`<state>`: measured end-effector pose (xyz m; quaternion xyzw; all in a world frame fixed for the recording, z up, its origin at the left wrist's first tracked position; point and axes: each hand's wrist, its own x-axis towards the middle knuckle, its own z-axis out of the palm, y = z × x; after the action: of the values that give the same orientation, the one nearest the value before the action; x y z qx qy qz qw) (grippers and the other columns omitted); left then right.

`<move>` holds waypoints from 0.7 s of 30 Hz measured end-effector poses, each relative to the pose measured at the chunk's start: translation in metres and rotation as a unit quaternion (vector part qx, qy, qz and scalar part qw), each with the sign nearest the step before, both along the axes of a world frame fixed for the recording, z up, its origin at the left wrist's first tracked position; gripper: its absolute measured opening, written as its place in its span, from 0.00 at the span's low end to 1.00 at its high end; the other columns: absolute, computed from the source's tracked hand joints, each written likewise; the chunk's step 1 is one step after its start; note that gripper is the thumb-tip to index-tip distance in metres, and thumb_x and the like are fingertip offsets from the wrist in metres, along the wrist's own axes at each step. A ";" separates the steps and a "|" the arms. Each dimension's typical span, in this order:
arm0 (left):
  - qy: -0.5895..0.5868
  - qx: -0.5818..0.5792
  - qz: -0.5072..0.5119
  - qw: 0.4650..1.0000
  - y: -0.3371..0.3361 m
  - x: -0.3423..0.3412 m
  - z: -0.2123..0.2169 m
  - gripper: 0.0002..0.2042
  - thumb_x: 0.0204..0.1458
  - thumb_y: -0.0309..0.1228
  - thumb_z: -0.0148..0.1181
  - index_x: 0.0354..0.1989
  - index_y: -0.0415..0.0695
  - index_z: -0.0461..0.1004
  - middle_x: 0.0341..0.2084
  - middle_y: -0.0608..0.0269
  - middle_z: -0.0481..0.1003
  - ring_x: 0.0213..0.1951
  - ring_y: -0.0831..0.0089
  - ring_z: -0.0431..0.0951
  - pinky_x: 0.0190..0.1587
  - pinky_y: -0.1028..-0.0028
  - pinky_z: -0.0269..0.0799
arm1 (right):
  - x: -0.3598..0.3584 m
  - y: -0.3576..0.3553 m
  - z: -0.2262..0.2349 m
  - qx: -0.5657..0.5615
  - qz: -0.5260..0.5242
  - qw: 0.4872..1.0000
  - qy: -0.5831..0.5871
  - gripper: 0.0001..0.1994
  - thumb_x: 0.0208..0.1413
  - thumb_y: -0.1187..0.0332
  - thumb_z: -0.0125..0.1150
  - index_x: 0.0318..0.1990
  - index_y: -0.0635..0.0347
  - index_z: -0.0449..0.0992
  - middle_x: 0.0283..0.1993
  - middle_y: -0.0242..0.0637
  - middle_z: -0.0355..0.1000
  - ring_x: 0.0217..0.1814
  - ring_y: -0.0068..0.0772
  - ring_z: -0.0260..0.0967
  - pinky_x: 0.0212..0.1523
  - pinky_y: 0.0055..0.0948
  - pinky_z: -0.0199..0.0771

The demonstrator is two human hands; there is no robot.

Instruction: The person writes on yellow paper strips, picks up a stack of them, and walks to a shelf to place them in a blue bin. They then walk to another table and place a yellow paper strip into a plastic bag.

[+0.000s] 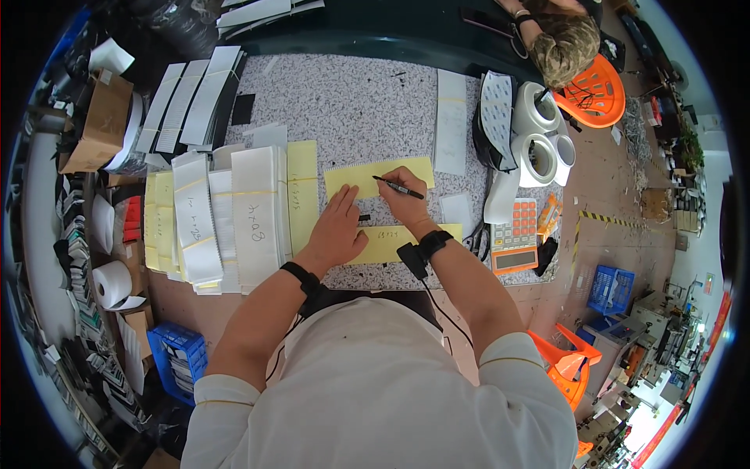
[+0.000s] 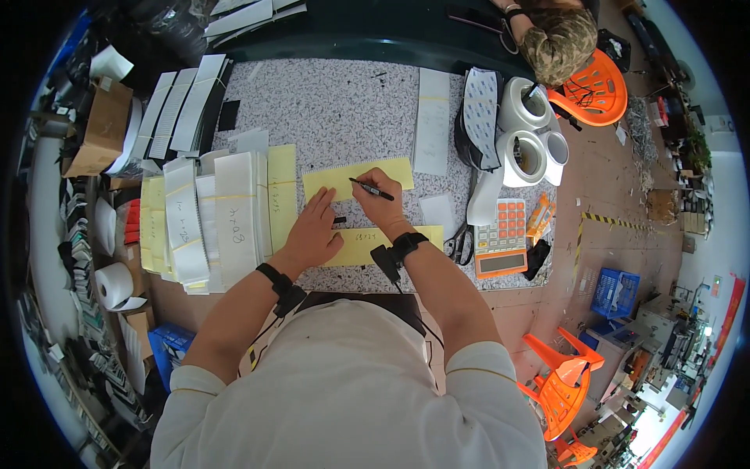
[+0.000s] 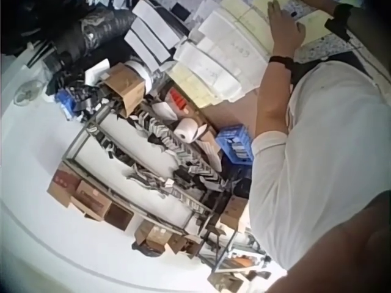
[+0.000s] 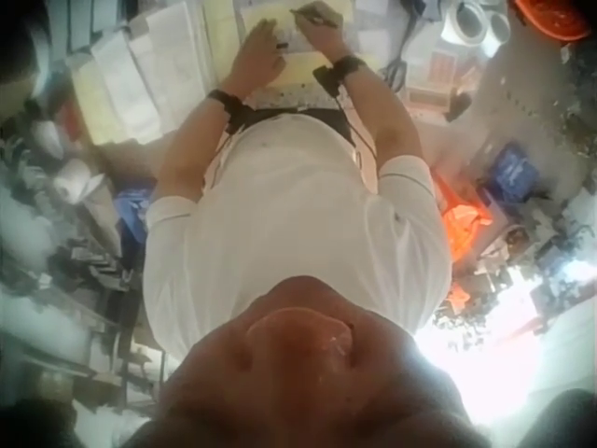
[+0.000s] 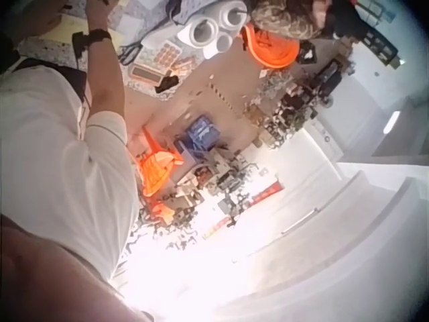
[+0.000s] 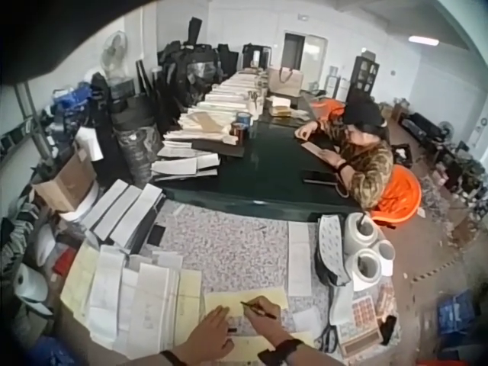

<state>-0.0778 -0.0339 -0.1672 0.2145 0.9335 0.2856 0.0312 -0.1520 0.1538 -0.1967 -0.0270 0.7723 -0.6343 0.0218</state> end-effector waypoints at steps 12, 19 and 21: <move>-0.031 -0.015 -0.004 0.999 -0.003 0.001 0.004 0.24 0.41 0.36 0.59 0.41 0.26 0.70 0.66 0.35 0.57 0.70 0.42 0.52 0.71 0.52 0.50 | -0.001 0.002 -0.010 0.015 -0.003 1.000 0.009 0.06 0.53 0.72 0.69 0.33 0.63 0.76 0.26 0.33 0.77 0.28 0.18 0.73 0.30 0.22 0.73; -0.014 -0.010 -0.001 1.000 -0.002 -0.001 0.005 0.21 0.40 0.34 0.60 0.37 0.28 0.71 0.65 0.34 0.58 0.70 0.41 0.54 0.70 0.53 0.53 | -0.003 0.002 -0.014 0.000 -0.016 1.000 0.009 0.07 0.53 0.71 0.69 0.33 0.63 0.76 0.25 0.33 0.77 0.27 0.18 0.72 0.29 0.22 0.73; -0.003 -0.005 0.001 1.000 -0.002 -0.001 0.004 0.19 0.39 0.34 0.61 0.35 0.28 0.71 0.64 0.34 0.59 0.69 0.41 0.55 0.70 0.54 0.54 | -0.002 0.001 -0.010 0.001 -0.013 1.000 0.012 0.06 0.53 0.72 0.69 0.33 0.63 0.76 0.25 0.33 0.77 0.27 0.17 0.72 0.29 0.22 0.73</move>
<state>-0.0789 -0.0363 -0.1628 0.2123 0.9352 0.2813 0.0346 -0.1544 0.1552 -0.2070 -0.0244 0.7733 -0.6336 0.0041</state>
